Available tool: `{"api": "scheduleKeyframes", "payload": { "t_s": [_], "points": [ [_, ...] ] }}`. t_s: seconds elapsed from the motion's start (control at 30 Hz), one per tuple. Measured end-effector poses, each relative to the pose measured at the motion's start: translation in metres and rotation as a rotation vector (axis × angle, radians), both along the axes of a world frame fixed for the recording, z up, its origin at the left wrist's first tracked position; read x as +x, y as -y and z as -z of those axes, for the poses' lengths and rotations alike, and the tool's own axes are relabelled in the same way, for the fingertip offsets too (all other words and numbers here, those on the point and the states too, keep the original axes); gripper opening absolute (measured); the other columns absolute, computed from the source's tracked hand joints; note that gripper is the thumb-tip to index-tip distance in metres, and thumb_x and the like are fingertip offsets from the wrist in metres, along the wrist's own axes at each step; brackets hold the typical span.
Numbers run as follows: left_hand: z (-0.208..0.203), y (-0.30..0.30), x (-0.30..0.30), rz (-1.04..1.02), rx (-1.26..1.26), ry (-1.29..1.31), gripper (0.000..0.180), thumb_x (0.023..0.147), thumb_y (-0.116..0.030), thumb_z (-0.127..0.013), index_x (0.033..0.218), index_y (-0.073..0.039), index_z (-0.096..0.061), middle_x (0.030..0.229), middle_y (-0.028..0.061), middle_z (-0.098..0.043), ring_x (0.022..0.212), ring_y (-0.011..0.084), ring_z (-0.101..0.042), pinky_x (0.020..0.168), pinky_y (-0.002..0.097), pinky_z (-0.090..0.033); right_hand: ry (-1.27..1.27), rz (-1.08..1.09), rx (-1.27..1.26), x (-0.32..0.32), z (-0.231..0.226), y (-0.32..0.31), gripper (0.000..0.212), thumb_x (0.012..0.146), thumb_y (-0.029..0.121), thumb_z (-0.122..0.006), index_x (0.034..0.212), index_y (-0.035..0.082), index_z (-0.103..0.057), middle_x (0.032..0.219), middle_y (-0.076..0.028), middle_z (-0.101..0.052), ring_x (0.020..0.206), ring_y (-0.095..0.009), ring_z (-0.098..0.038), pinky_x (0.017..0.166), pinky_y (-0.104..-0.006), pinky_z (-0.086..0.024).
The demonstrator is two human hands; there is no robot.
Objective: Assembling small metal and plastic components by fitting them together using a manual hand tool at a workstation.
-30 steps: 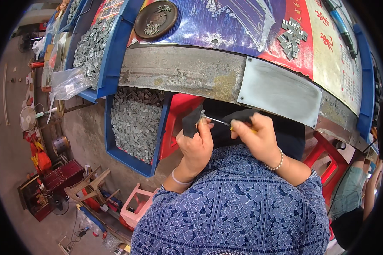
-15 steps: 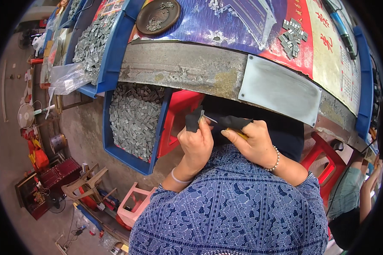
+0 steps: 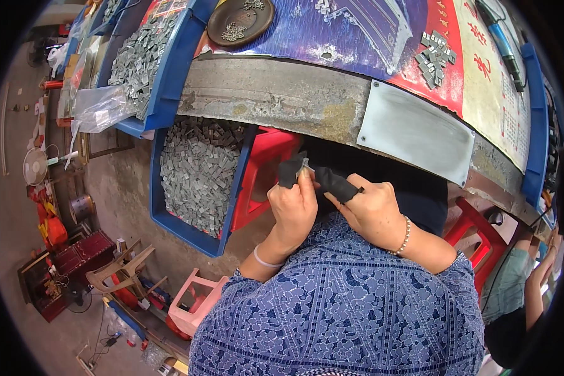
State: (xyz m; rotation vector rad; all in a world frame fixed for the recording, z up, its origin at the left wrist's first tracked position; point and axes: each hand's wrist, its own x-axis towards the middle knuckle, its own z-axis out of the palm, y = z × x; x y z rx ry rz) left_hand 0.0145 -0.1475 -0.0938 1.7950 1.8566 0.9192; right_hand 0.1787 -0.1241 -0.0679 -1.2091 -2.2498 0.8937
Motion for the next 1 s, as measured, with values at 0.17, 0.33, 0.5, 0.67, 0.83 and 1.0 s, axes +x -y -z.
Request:
{"api": "scheduleKeyframes", "payload": {
  "t_s": [0.17, 0.33, 0.5, 0.67, 0.83, 1.0],
  "points": [
    [0.000, 0.002, 0.000, -0.027, 0.001, 0.097, 0.008, 0.093, 0.001, -0.050, 0.088, 0.003, -0.056, 0.068, 0.0124, -0.064, 0.057, 0.0241, -0.067, 0.050, 0.0350, -0.051, -0.225, 0.037, -0.175, -0.001, 0.001, -0.004, 0.032, 0.079, 0.006, -0.072, 0.111, 0.006, -0.068, 0.078, -0.014, -0.066, 0.059, -0.029, -0.063, 0.052, -0.0319, -0.050],
    [0.004, 0.005, -0.004, -0.011, -0.039, 0.075, 0.008, 0.093, 0.000, -0.051, 0.087, 0.003, -0.056, 0.067, 0.0125, -0.063, 0.056, 0.0252, -0.066, 0.050, 0.0352, -0.051, -0.385, 0.117, -0.527, -0.001, 0.014, -0.003, 0.026, 0.082, 0.009, -0.070, 0.108, 0.006, -0.070, 0.079, -0.015, -0.069, 0.059, -0.026, -0.066, 0.054, -0.0304, -0.050],
    [0.011, 0.004, -0.004, -0.062, -0.051, 0.062, 0.027, 0.095, -0.006, -0.051, 0.074, 0.004, -0.066, 0.062, 0.0139, -0.066, 0.052, 0.0288, -0.065, 0.049, 0.0378, -0.047, -0.658, 0.170, -0.665, -0.010, 0.024, -0.005, 0.023, 0.087, 0.009, -0.068, 0.108, 0.001, -0.069, 0.081, -0.008, -0.072, 0.068, -0.013, -0.066, 0.057, -0.0284, -0.049],
    [0.016, 0.005, -0.008, -0.061, -0.068, 0.011, 0.027, 0.095, -0.006, -0.051, 0.073, 0.004, -0.065, 0.062, 0.0140, -0.066, 0.053, 0.0293, -0.065, 0.049, 0.0379, -0.047, -0.596, 0.195, -1.172, -0.005, 0.022, -0.013, 0.024, 0.090, 0.009, -0.066, 0.111, -0.002, -0.067, 0.083, 0.001, -0.070, 0.073, -0.010, -0.065, 0.061, -0.0264, -0.051],
    [0.020, 0.005, -0.006, -0.054, -0.055, 0.127, 0.022, 0.096, -0.006, -0.050, 0.079, 0.003, -0.062, 0.064, 0.0124, -0.066, 0.056, 0.0273, -0.066, 0.050, 0.0365, -0.048, -0.235, 0.066, -0.446, -0.005, 0.014, -0.011, 0.029, 0.086, 0.011, -0.068, 0.115, 0.007, -0.066, 0.075, -0.002, -0.064, 0.056, -0.016, -0.059, 0.051, -0.0284, -0.047],
    [0.009, 0.003, -0.001, -0.089, -0.051, 0.133, 0.025, 0.097, -0.006, -0.049, 0.078, 0.003, -0.062, 0.064, 0.0123, -0.067, 0.056, 0.0260, -0.066, 0.050, 0.0345, -0.048, 0.009, -0.024, -0.108, -0.005, 0.010, -0.005, 0.035, 0.081, 0.008, -0.070, 0.115, 0.011, -0.067, 0.079, -0.012, -0.065, 0.059, -0.031, -0.062, 0.050, -0.0354, -0.049]
  ]
}}
